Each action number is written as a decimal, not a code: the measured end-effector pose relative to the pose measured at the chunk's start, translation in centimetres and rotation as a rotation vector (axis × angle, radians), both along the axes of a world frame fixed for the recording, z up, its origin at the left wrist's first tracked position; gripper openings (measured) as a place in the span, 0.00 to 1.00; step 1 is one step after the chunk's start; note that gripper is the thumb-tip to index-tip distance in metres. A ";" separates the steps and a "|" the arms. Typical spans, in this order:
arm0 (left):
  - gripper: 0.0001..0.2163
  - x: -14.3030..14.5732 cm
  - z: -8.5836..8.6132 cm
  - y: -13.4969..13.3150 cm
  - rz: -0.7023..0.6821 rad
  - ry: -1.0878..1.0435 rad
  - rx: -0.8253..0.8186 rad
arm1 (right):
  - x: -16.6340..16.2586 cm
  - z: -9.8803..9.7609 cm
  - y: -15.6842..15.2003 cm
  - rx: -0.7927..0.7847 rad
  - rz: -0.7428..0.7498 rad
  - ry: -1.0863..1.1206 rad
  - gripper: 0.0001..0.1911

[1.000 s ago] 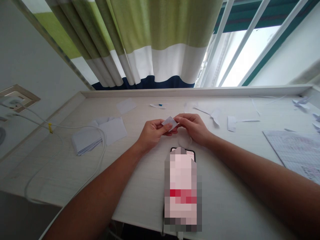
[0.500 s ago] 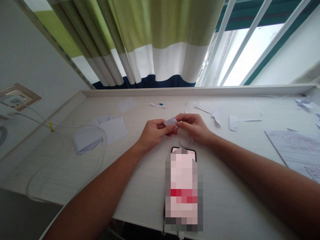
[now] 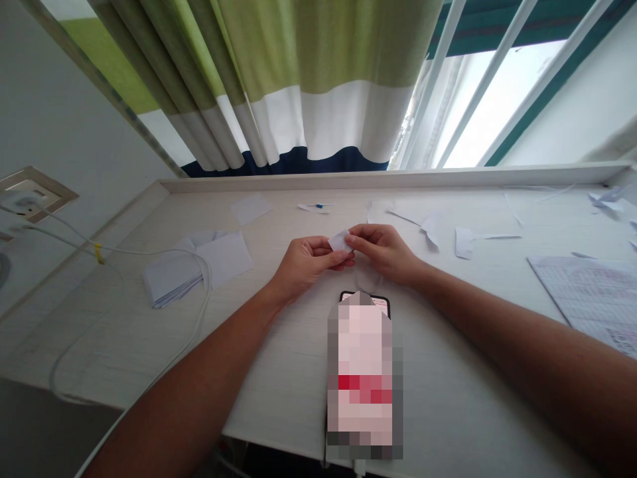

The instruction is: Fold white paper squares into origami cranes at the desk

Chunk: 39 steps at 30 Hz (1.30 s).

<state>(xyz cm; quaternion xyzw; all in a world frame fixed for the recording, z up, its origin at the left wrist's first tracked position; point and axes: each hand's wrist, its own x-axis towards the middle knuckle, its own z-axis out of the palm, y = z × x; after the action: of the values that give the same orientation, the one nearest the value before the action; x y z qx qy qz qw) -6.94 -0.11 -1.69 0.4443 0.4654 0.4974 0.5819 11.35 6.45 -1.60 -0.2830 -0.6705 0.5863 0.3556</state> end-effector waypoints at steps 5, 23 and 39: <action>0.17 0.0 0.2 0.1 0.023 -0.013 -0.062 | 0.1 -0.1 0.0 0.044 -0.023 -0.009 0.10; 0.17 0.0 0.0 0.1 0.014 -0.099 -0.078 | 0.2 -0.5 -0.3 0.596 -0.136 -0.059 0.05; 0.19 0.1 0.1 0.0 0.012 -0.063 -0.096 | -0.4 -0.4 -0.5 0.270 -0.174 -0.062 0.06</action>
<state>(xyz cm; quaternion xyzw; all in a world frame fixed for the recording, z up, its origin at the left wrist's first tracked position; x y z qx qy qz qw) -6.81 -0.10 -1.59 0.3971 0.4727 0.4917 0.6140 10.93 5.94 -1.98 -0.3078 -0.7268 0.4489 0.4189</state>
